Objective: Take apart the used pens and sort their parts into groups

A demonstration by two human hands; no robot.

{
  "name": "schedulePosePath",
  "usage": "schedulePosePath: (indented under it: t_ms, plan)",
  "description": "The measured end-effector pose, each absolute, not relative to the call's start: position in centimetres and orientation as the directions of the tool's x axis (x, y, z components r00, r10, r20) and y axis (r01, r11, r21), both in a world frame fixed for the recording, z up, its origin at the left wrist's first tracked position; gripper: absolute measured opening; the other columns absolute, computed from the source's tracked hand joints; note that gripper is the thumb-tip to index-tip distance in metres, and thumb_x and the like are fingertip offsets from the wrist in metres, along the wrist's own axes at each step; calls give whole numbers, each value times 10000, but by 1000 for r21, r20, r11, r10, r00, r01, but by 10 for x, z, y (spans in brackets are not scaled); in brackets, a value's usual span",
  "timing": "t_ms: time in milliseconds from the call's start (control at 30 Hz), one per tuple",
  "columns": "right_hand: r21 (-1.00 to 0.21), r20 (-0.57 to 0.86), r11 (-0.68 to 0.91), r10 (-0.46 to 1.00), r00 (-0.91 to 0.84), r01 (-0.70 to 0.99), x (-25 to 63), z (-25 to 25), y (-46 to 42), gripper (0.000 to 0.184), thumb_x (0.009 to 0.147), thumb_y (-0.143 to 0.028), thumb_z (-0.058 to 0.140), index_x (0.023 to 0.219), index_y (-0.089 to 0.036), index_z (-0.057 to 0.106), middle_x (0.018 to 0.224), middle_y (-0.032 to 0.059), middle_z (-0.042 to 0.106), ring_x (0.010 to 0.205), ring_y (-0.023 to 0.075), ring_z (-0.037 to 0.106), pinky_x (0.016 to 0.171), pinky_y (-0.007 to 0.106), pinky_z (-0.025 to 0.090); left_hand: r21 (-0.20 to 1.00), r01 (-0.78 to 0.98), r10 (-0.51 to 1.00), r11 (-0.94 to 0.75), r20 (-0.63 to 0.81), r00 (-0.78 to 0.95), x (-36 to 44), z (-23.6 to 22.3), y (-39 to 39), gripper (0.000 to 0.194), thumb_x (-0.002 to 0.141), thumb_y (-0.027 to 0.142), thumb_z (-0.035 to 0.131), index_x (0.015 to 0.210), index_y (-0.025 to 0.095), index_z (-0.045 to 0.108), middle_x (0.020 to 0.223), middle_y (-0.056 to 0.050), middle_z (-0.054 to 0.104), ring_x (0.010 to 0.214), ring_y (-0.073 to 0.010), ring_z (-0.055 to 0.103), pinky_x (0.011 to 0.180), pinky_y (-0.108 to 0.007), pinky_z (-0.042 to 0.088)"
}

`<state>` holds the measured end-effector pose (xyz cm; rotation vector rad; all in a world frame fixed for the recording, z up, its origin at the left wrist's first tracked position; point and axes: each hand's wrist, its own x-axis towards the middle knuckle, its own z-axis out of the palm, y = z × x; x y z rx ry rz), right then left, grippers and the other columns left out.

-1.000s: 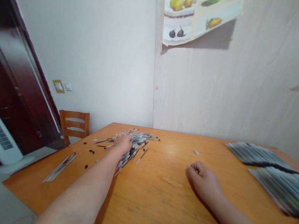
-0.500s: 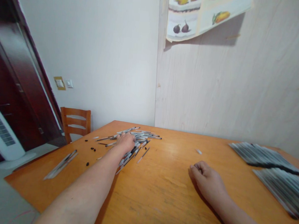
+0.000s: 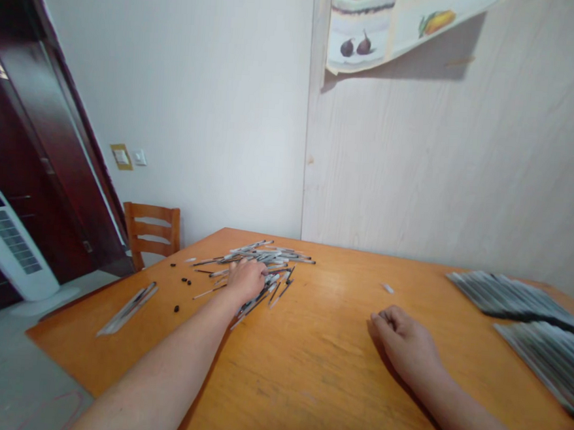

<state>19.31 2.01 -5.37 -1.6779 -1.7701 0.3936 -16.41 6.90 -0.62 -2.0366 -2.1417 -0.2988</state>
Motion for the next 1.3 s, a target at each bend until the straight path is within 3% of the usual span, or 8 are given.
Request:
schedulePosePath:
  t_ms: [367,667,1300]
  plan:
    - [-608,236,106,970,52,787,194,-54,21,326,872,-470,445,673,-223,521,624,22,615,620,178,557,563,281,333,44,993,946,112,301,-120,-174,-2,80,356,856,240,432,1027,311,736,1152,-53,684,1113,-286,536,932,-443,404]
    - [-629,254,128,966,47,767,194,-53,18,329,876,-462,446,662,-221,510,611,14,606,607,170,555,555,280,329,-15,993,971,120,211,-114,-185,0,106,264,784,261,556,939,301,766,1106,-99,678,1110,-325,538,924,-460,411]
    - [-629,268,151,963,30,762,196,-57,21,356,897,-497,438,679,-224,506,614,10,597,610,176,563,562,285,352,75,987,986,140,78,-145,-184,10,112,160,663,324,697,802,278,761,1003,-101,729,1019,-338,604,911,-459,388]
